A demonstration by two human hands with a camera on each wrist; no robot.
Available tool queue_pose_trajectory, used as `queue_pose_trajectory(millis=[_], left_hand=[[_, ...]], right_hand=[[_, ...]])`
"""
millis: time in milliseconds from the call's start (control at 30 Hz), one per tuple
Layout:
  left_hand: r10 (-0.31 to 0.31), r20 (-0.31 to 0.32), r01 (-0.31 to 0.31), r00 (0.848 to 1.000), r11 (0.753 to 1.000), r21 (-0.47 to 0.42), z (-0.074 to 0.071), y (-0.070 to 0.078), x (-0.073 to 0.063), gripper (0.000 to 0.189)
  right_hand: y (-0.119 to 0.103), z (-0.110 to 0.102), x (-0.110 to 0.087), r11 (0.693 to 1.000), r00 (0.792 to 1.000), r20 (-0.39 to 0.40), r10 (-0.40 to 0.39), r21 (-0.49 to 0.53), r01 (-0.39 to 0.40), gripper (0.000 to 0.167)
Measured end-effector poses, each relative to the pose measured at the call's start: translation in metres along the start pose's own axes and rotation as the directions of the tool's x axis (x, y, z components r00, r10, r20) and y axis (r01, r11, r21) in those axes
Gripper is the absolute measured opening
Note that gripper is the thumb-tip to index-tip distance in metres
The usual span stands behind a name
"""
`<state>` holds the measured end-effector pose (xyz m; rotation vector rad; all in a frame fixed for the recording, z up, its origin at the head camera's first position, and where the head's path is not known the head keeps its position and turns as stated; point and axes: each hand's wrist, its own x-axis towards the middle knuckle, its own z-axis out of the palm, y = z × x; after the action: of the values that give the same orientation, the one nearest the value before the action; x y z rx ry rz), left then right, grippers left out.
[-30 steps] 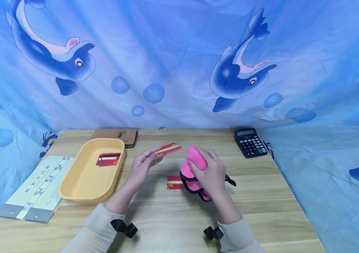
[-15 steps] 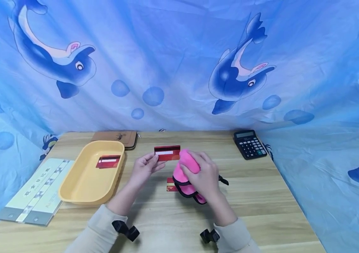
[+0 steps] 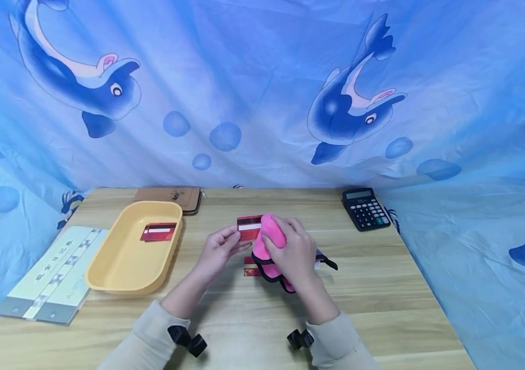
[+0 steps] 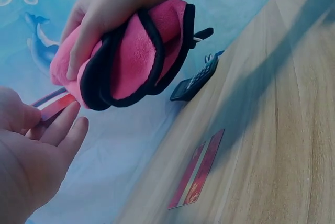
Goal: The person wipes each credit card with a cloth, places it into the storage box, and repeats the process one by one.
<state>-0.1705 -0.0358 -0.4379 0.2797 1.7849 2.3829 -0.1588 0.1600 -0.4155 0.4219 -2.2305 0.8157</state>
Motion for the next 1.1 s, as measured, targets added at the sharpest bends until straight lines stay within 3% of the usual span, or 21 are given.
queue_pose_trajectory(millis=[167,267,400,667,1100], left_hand=[[0.013,0.023,-0.015,1.0,0.995,0.1,0.004,-0.002,-0.001,0.035],[0.022,0.06,-0.033,0.998,0.98,0.197,0.007,-0.004,-0.002,0.035],[0.03,0.108,-0.056,0.994,0.966,0.251,0.009,-0.005,-0.003,0.038],[0.04,0.12,-0.072,0.992,0.959,0.272,0.009,-0.002,-0.003,0.036],[0.062,0.033,-0.067,0.998,0.98,0.189,0.004,0.011,-0.004,0.031]], right_hand=[[-0.007,0.005,0.0,0.998,0.999,0.034,0.003,-0.055,-0.001,0.049],[-0.015,0.007,-0.001,0.999,0.998,0.055,-0.015,-0.046,0.017,0.047],[-0.026,0.01,-0.001,0.998,0.996,0.068,-0.06,-0.009,0.061,0.044],[-0.028,0.006,0.0,0.998,0.997,0.053,-0.061,-0.024,0.062,0.042],[-0.002,-0.008,0.005,0.993,0.997,0.051,0.051,-0.107,-0.045,0.046]])
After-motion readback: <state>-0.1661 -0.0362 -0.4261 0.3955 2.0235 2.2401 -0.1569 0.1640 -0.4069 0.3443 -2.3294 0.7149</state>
